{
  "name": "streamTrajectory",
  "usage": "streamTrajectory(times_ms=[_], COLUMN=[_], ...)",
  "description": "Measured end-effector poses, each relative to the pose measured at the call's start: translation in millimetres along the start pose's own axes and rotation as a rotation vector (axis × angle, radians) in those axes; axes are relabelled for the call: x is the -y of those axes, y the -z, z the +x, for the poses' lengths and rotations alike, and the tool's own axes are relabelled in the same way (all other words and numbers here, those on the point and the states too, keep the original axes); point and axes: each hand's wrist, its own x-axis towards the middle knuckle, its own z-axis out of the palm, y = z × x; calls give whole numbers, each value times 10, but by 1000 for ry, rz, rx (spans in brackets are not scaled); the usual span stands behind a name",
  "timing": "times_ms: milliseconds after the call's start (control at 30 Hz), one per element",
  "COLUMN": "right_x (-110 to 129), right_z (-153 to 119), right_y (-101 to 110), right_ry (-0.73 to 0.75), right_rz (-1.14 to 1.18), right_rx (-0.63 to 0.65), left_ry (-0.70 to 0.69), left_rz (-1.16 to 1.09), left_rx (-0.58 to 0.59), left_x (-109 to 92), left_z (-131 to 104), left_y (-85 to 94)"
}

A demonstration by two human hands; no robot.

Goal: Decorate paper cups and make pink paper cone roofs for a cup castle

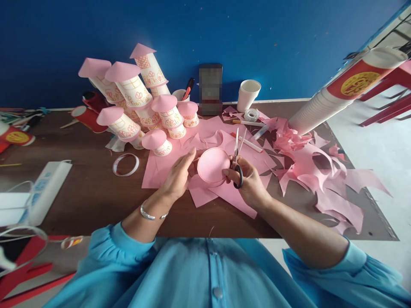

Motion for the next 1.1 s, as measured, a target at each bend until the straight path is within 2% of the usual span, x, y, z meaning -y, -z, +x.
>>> streamTrajectory(times_ms=[167, 233, 333, 533, 600, 700, 800, 933, 1033, 1100], right_x=[-11, -7, 4, -11, -16, 2, 36, 43, 35, 44], right_z=[5, 8, 4, -8, -5, 6, 13, -9, -32, -34], right_y=[10, 12, 13, 16, 21, 34, 42, 32, 16, 11], right_ry=[30, 35, 39, 80, 103, 150, 186, 165, 152, 159], right_rz=[-43, -66, -101, -309, -360, -315, -262, -249, -248, -220], right_rx=[13, 14, 49, 200, 190, 126, 69, 150, 192, 136], left_ry=[-109, -129, -117, -22, -3, 28, 52, 64, 61, 35], left_rz=[-31, -27, 10, 344, 408, 416, 440, 607, 644, 527], left_rx=[-114, -115, -31, 198, 237, 258, 356, 502, 521, 451], left_x=[-85, -103, -138, -204, -203, -184, -154, -89, -39, -21], left_z=[71, 71, 36, -3, 10, 28, 27, 1, -13, -10], left_y=[43, 71, 102, 102, 103, 127, 149, 91, 12, -14])
